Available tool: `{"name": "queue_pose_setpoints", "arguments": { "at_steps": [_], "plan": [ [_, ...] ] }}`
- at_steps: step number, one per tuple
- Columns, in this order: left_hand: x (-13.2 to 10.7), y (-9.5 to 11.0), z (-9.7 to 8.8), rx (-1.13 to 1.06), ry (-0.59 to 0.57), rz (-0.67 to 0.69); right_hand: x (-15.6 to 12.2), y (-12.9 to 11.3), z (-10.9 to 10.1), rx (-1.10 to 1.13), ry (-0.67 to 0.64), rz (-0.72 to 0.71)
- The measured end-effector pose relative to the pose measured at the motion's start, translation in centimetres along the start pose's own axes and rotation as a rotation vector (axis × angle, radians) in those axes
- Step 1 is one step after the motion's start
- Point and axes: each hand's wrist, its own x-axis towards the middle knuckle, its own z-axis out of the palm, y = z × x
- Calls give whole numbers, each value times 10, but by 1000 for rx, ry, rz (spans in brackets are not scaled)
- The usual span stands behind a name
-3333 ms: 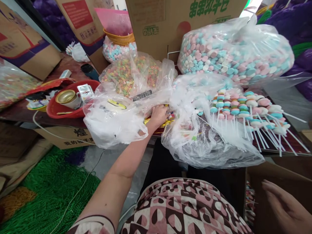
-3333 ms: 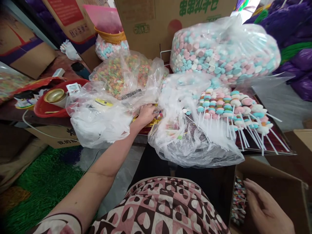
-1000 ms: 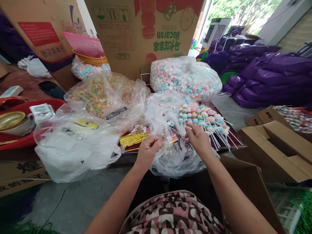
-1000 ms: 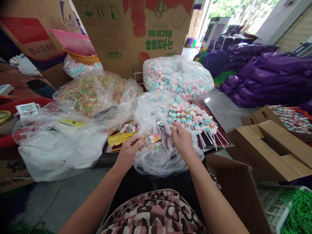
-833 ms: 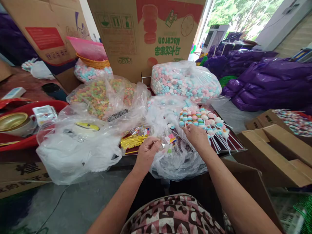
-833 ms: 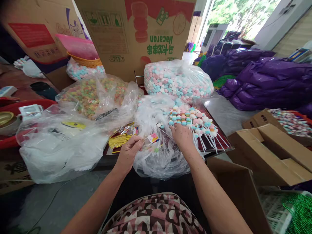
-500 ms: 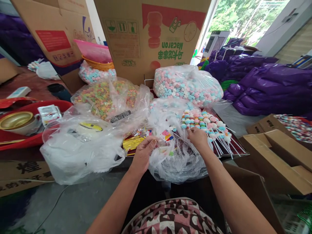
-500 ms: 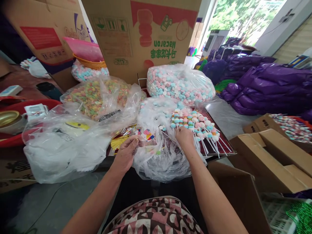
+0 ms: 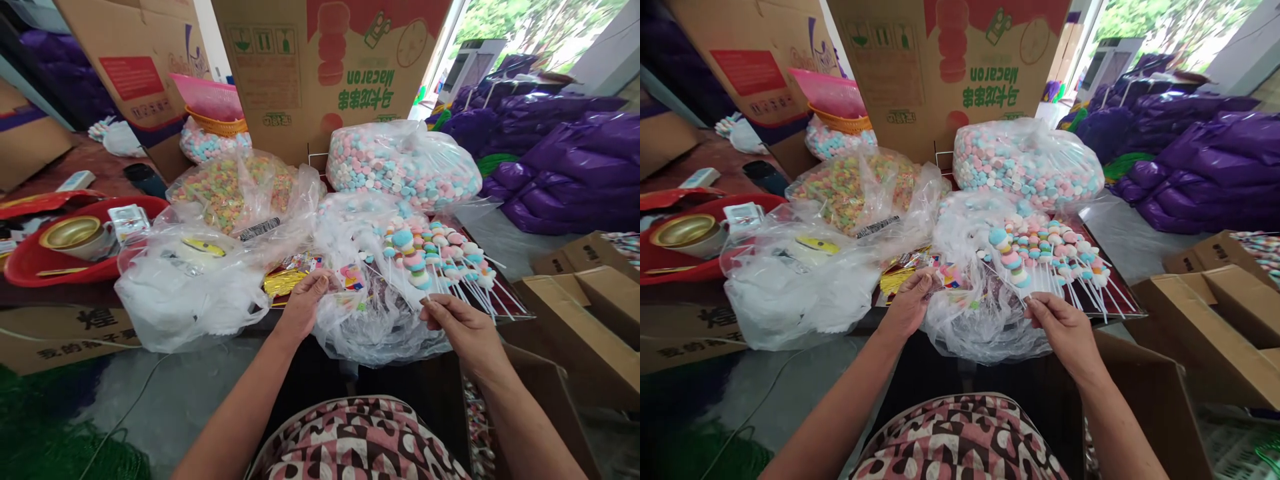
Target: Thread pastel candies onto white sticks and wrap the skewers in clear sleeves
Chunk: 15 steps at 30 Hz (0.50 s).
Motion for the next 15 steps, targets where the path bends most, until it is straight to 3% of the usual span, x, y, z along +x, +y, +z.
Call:
{"name": "queue_pose_setpoints", "arguments": {
  "at_steps": [7, 15],
  "plan": [
    [-5, 1, 0, 97, -75, 16, -25, -16, -25, -187, -111, -104],
    [-8, -1, -3, 242, -208, 144, -31, -14, -38, -442, -82, -275]
  ]
}}
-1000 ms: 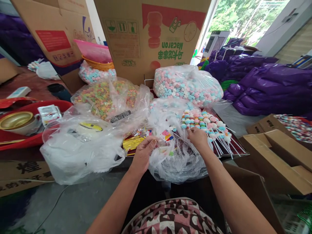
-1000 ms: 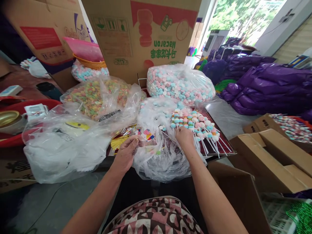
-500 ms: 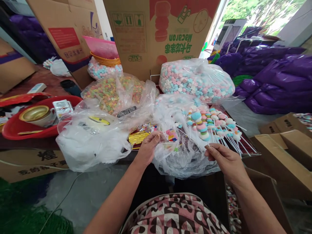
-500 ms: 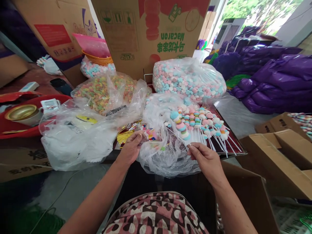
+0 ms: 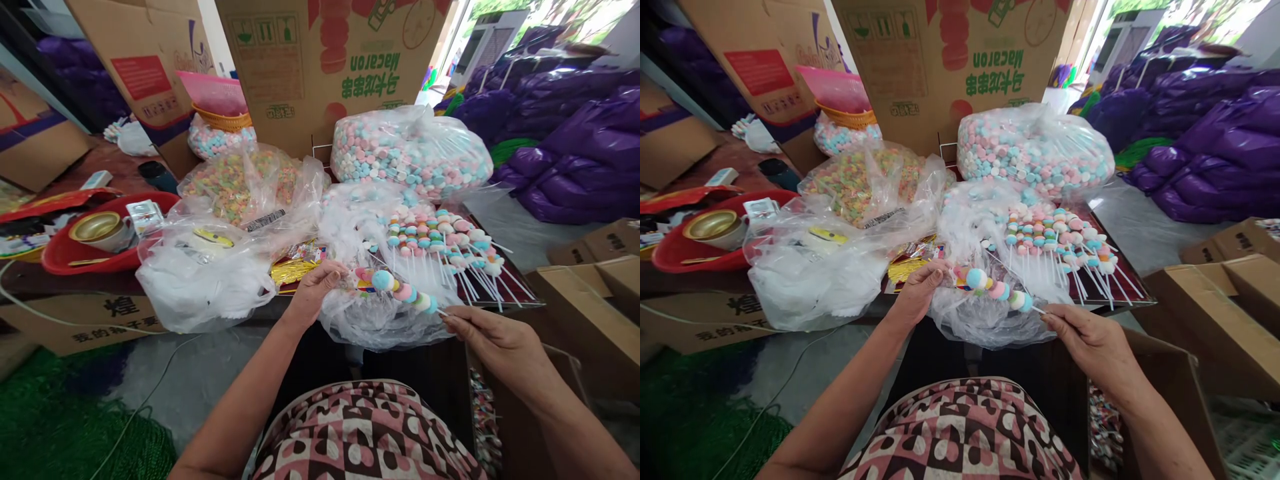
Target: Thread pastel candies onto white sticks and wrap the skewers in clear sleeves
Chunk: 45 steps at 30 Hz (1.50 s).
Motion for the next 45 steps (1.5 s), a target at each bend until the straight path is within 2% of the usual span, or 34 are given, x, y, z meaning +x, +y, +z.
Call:
{"name": "queue_pose_setpoints", "arguments": {
  "at_steps": [7, 15, 22, 30, 37, 41, 45],
  "plan": [
    [0, 9, -3, 259, -116, 78, -2, 15, -14, -209, 17, -95],
    [0, 16, -1, 388, -167, 89, -3, 19, -19, -210, 52, -61],
    [-1, 12, -2, 290, -160, 37, -7, 12, -15, -46, 33, 69],
    [-2, 9, -1, 86, -127, -102, -6, 13, -12, -73, 77, 46],
    [-5, 10, 4, 33, -138, -192, -10, 15, -9, -32, 79, 81],
    [-6, 13, 5, 174, -144, -186, -15, 18, 1, 64, 69, 166],
    [-11, 29, 14, 606, -131, 14, -18, 18, 11, 118, 50, 197]
  ]
}}
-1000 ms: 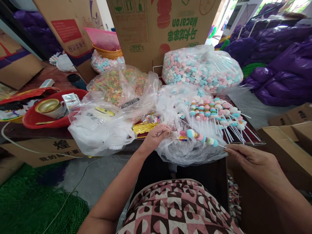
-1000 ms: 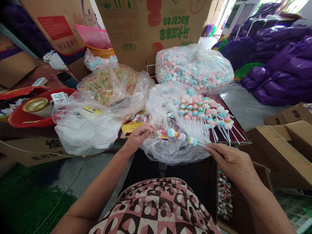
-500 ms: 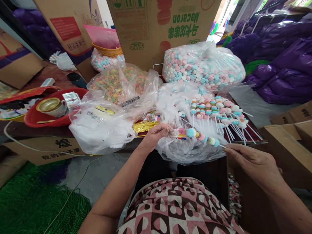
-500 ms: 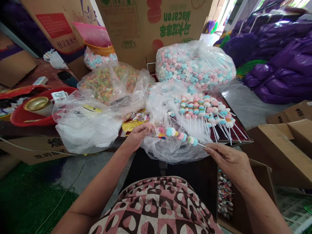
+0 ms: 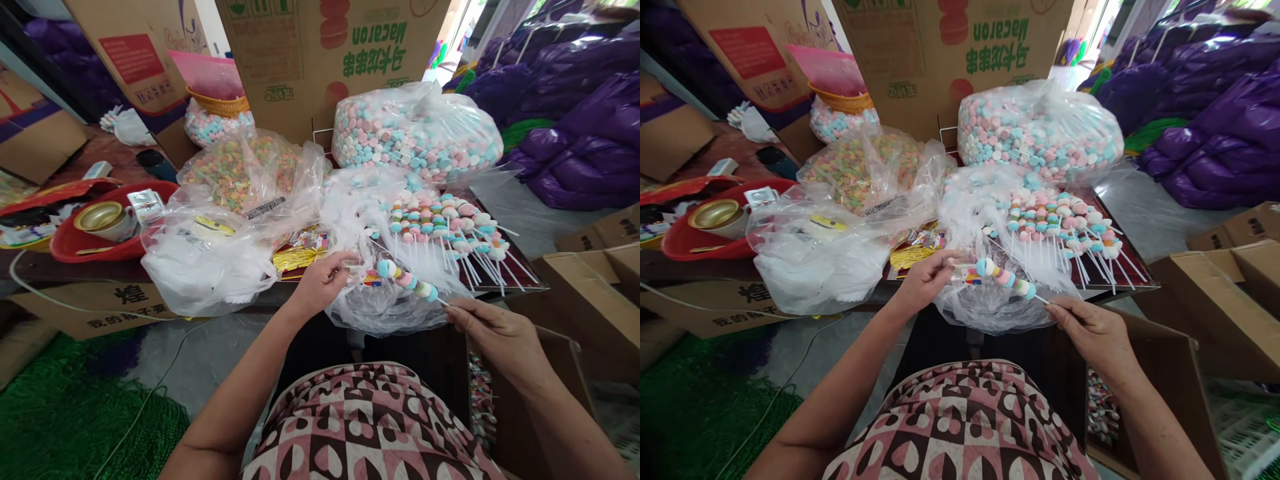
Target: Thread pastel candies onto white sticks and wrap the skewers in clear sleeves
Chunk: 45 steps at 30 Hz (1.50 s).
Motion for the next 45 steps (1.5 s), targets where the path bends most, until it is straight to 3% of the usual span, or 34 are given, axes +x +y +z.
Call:
{"name": "queue_pose_setpoints", "arguments": {
  "at_steps": [3, 7, 13, 19, 29, 38, 45],
  "plan": [
    [-5, 18, 6, 221, 17, 92, -2, 1, 7, 11, 4, -2],
    [-7, 28, 21, 189, 27, 90, -6, 1, 14, -30, 37, -36],
    [-2, 19, 23, 137, 60, 91, -8, -4, 11, -168, 51, -198],
    [-8, 12, 12, 351, -58, 73, -8, -3, 10, -203, 13, -271],
    [-13, 8, 19, 398, -52, 125, -9, -7, 8, -220, -26, -293],
    [-9, 17, 17, 739, -132, 171, -13, -17, 9, -59, -98, -242],
    [-11, 15, 25, 743, -114, 193, -21, -19, 22, 32, -93, -164]
  ]
}}
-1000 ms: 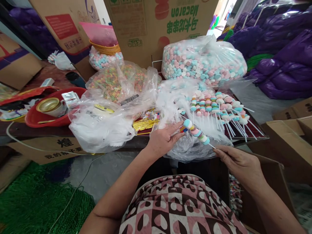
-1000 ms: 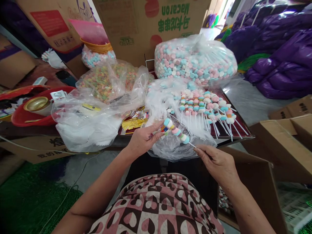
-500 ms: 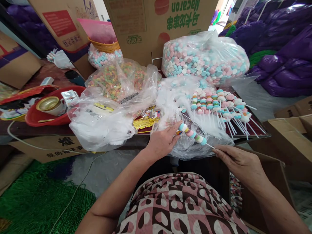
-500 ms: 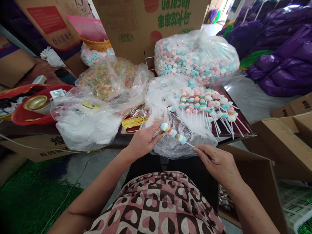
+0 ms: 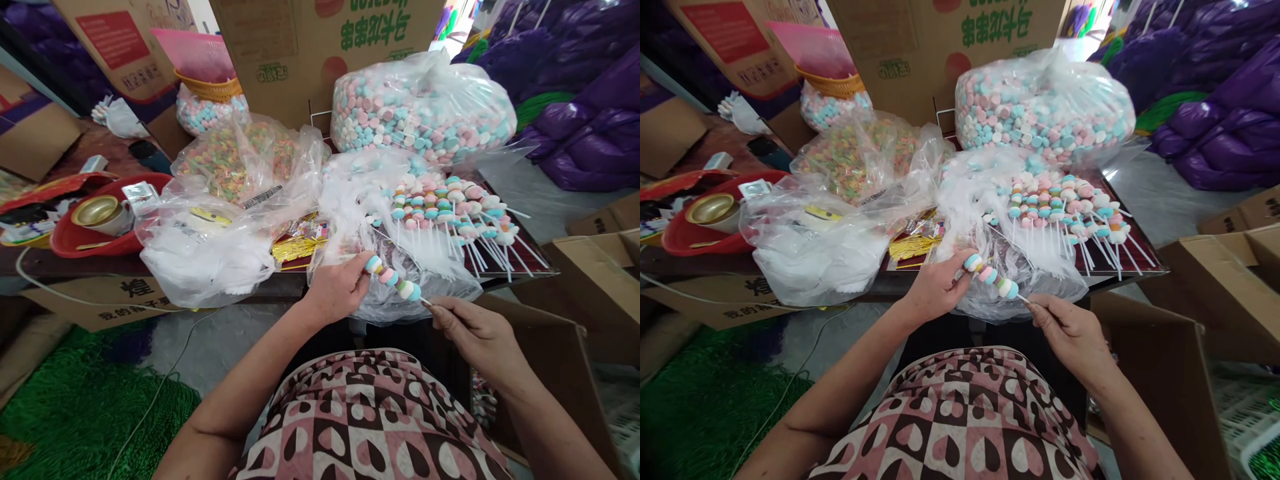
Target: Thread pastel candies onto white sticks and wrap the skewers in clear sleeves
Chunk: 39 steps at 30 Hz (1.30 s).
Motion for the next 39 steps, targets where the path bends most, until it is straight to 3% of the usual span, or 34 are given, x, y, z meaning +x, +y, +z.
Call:
{"name": "queue_pose_setpoints", "arguments": {
  "at_steps": [7, 11, 19, 26, 29, 34, 39],
  "plan": [
    [-4, 10, 22, -130, 103, -74, -3, -20, 29, 87, -102, 12],
    [-6, 15, 26, -192, 134, -125, -5, -26, 42, 119, -26, 44],
    [-8, 11, 20, -362, 122, -161, -8, -12, 67, 500, -21, 338],
    [-10, 14, 19, -333, 145, -94, -6, -22, 74, 671, -34, 458],
    [-8, 10, 16, -474, 110, -170, -5, -24, 75, 742, -40, 452],
    [-8, -1, 10, -875, 38, -301, 6, -23, 68, 902, 107, 438],
    [-10, -5, 9, -930, 74, -294, 27, -29, 65, 898, 126, 427]
  ]
}}
